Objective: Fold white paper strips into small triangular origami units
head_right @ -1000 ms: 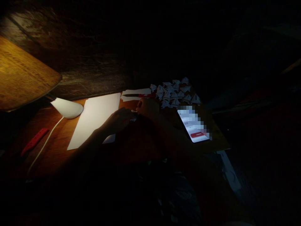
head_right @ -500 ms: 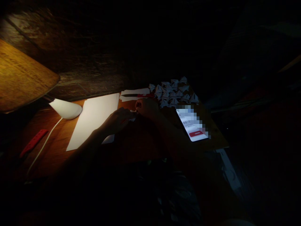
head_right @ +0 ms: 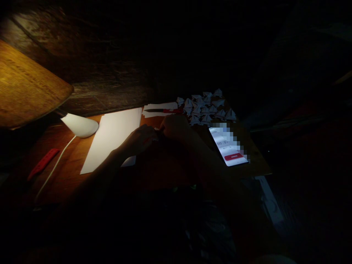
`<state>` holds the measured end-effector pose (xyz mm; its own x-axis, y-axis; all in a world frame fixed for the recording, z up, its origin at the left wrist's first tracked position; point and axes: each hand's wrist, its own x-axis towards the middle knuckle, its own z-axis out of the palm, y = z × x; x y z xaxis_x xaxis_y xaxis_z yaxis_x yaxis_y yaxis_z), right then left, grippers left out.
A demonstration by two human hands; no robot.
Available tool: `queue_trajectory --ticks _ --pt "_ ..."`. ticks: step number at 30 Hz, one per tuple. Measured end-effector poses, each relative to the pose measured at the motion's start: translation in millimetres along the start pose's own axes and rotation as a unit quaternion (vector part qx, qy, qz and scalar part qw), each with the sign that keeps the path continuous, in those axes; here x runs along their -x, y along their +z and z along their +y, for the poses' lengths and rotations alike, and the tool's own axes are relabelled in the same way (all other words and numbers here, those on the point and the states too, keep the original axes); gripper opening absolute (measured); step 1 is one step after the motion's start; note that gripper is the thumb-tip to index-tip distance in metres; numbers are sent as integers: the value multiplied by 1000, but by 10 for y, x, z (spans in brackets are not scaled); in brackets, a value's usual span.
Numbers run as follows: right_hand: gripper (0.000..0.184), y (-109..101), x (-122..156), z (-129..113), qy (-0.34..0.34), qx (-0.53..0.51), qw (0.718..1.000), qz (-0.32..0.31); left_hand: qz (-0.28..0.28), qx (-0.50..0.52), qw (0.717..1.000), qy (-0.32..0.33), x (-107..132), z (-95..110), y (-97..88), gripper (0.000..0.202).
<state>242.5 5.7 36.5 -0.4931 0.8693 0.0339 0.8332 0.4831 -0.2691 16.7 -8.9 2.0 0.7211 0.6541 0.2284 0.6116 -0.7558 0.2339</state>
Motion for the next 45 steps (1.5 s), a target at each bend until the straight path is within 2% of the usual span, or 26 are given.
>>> queue_trajectory --ticks 5,17,45 --pt "40 -43 17 -9 -11 23 999 -44 -10 -18 1000 -7 -1 -3 2 25" --pt "36 -174 39 -206 18 65 995 -79 -30 -45 999 -9 -5 2 3 23" --pt "38 -128 47 -92 10 -5 995 -101 -17 -40 999 -12 -13 -19 39 24"
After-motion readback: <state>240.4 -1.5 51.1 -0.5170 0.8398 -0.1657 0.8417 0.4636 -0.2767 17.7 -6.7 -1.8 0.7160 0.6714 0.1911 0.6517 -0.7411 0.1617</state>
